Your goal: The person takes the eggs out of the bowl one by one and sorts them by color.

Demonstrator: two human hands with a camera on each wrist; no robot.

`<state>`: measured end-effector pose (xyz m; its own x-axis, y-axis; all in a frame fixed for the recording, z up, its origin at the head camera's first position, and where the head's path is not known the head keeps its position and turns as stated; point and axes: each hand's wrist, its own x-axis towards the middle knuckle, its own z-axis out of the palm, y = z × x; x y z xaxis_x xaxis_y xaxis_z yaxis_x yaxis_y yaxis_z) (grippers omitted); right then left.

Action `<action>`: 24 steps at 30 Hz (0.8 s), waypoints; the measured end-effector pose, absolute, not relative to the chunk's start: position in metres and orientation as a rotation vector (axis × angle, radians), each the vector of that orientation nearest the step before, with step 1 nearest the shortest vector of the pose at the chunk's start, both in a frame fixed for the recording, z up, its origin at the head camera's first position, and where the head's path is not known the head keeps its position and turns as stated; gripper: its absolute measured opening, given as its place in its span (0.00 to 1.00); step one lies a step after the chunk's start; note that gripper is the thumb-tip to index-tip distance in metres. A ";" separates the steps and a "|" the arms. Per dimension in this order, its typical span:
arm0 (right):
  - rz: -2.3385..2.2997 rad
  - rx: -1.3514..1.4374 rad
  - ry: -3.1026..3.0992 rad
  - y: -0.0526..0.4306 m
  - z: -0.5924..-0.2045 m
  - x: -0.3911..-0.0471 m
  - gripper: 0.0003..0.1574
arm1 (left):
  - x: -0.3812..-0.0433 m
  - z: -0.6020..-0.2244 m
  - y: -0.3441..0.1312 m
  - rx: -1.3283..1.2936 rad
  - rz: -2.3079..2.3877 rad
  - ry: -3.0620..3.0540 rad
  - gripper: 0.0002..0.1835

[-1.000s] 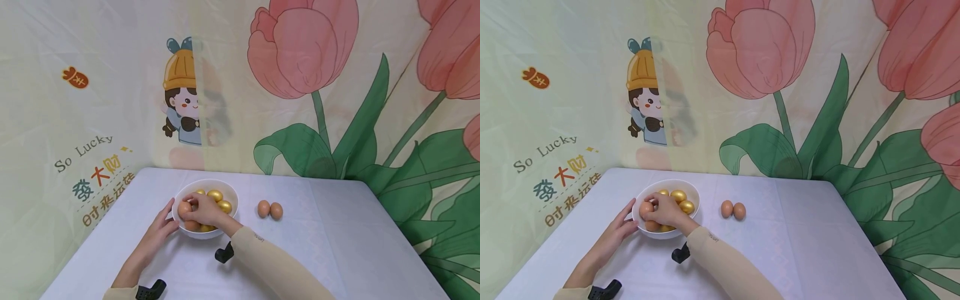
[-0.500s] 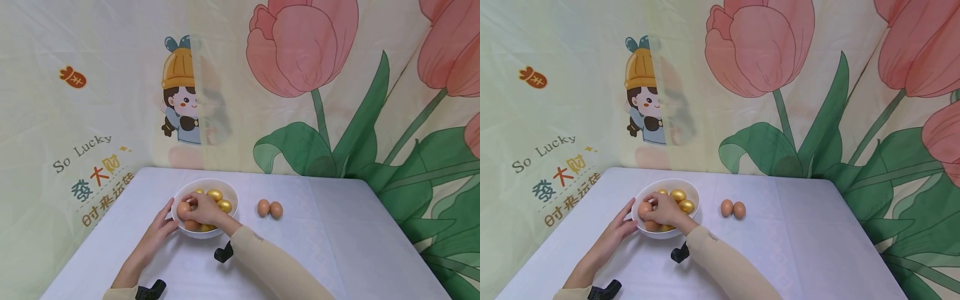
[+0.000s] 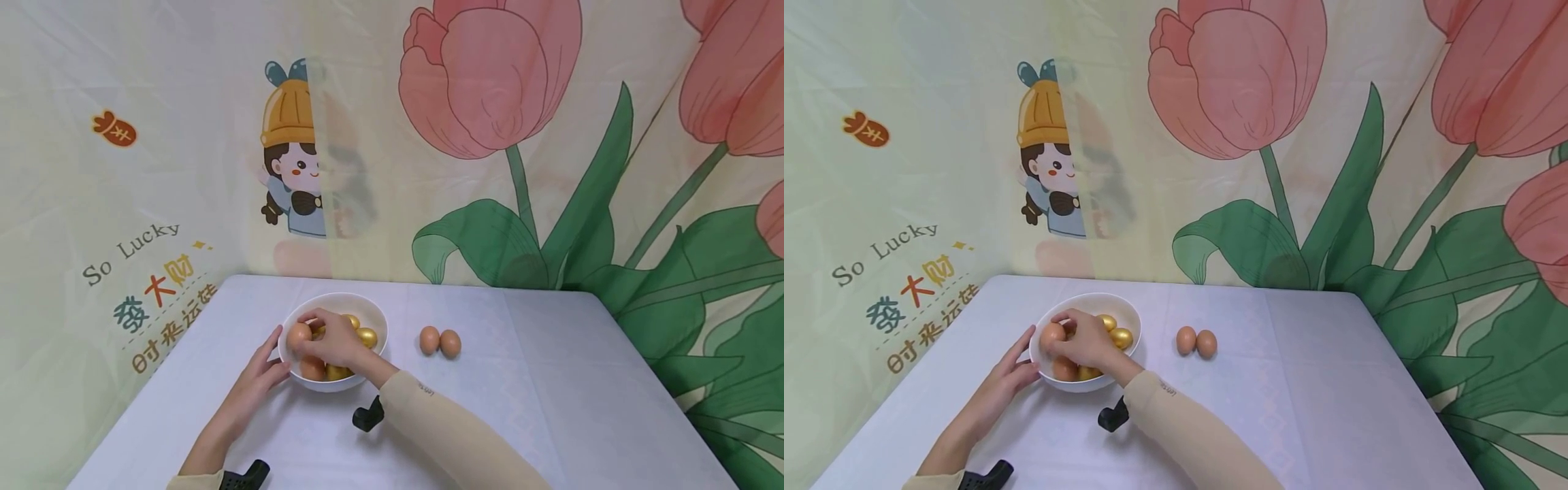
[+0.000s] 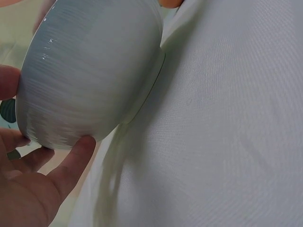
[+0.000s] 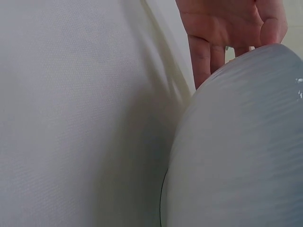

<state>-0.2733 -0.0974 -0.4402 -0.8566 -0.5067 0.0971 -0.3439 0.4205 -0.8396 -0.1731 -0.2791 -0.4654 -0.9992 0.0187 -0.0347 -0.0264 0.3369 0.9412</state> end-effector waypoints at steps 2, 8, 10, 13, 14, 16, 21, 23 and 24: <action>-1.435 -0.736 2.490 -0.096 -0.439 -0.273 0.23 | -0.173 -0.466 -0.280 -0.008 1.793 2.531 0.42; -1.478 -0.732 2.483 -0.091 -0.434 -0.270 0.24 | -0.174 -0.468 -0.280 -0.009 1.802 2.536 0.41; -1.480 -0.745 2.475 -0.089 -0.431 -0.269 0.25 | -0.174 -0.467 -0.280 -0.019 1.795 2.541 0.41; -1.467 -0.766 2.459 -0.084 -0.428 -0.267 0.26 | -0.173 -0.467 -0.279 -0.024 1.795 2.534 0.41; -1.461 -0.775 2.456 -0.082 -0.428 -0.266 0.26 | -0.173 -0.466 -0.279 -0.027 1.796 2.533 0.41; -1.453 -0.791 2.453 -0.078 -0.427 -0.264 0.26 | -0.173 -0.466 -0.280 -0.031 1.802 2.528 0.42; -1.436 -0.791 2.462 -0.067 -0.422 -0.261 0.25 | -0.174 -0.466 -0.280 -0.031 1.817 2.512 0.42; -1.432 -0.790 2.456 -0.063 -0.420 -0.259 0.25 | -0.174 -0.466 -0.280 -0.035 1.814 2.507 0.42; -1.429 -0.793 2.454 -0.061 -0.419 -0.258 0.25 | -0.175 -0.466 -0.280 -0.039 1.813 2.506 0.42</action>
